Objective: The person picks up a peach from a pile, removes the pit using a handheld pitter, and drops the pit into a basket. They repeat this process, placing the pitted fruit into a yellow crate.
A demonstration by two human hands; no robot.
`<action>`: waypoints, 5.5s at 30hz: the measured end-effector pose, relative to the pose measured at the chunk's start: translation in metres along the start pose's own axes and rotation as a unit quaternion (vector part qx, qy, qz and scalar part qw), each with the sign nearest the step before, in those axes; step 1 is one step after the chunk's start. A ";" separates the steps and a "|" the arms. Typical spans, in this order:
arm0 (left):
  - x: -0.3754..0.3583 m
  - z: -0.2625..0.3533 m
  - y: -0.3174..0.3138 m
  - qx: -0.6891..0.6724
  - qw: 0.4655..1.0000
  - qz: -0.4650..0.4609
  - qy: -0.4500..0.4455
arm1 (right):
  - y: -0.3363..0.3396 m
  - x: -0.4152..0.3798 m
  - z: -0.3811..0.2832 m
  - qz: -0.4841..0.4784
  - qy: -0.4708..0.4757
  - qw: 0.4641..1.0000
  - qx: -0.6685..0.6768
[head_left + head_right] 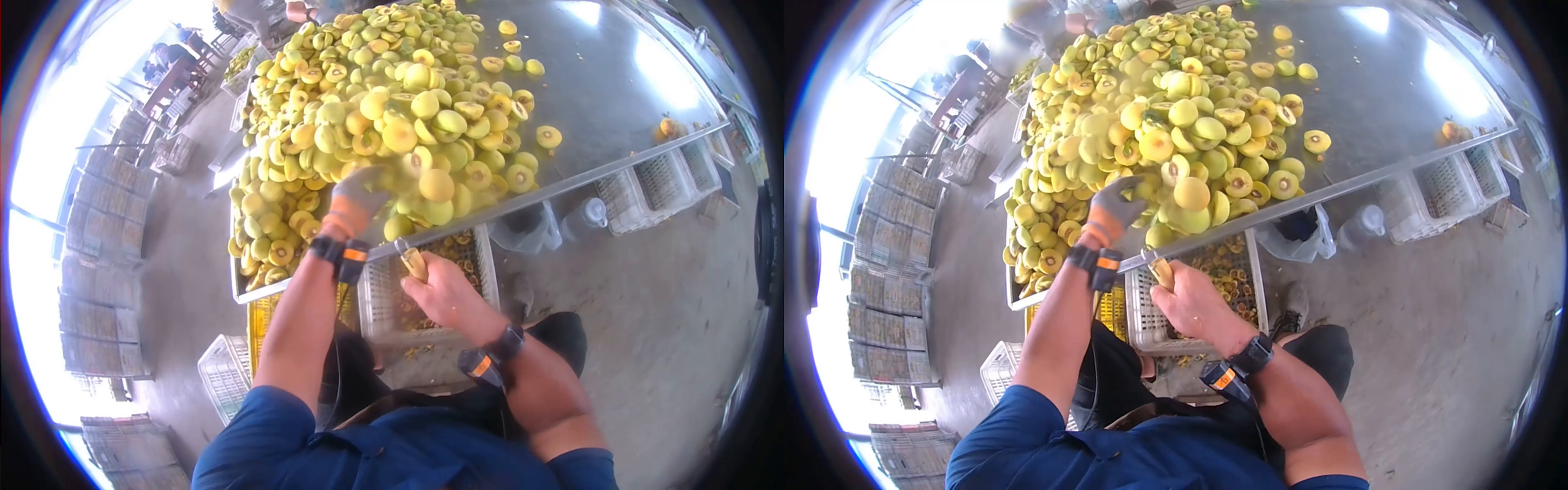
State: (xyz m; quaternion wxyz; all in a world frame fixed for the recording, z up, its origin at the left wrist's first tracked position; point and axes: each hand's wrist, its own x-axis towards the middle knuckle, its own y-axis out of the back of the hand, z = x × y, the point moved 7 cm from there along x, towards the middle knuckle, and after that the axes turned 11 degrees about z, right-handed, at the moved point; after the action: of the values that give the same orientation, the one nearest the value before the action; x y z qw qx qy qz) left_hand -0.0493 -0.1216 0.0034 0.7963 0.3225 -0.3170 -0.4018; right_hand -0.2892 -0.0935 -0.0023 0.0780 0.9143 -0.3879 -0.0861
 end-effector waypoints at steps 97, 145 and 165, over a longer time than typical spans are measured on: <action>-0.111 0.082 0.017 -0.602 0.766 0.007 0.226 | 0.013 -0.007 -0.014 0.055 0.000 0.987 0.148; -0.154 -0.014 0.005 -0.187 0.944 0.217 0.162 | -0.075 -0.009 0.013 -0.101 0.025 0.995 0.005; -0.169 0.004 0.028 -0.355 0.923 0.111 0.096 | -0.080 -0.057 -0.011 -0.308 -0.229 0.899 0.210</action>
State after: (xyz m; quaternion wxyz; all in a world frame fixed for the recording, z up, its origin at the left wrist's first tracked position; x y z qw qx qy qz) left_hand -0.1203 0.0333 -0.0139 0.9247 0.0184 -0.1094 -0.3642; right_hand -0.2701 0.0034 -0.0026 -0.2375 0.9383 -0.1027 -0.2292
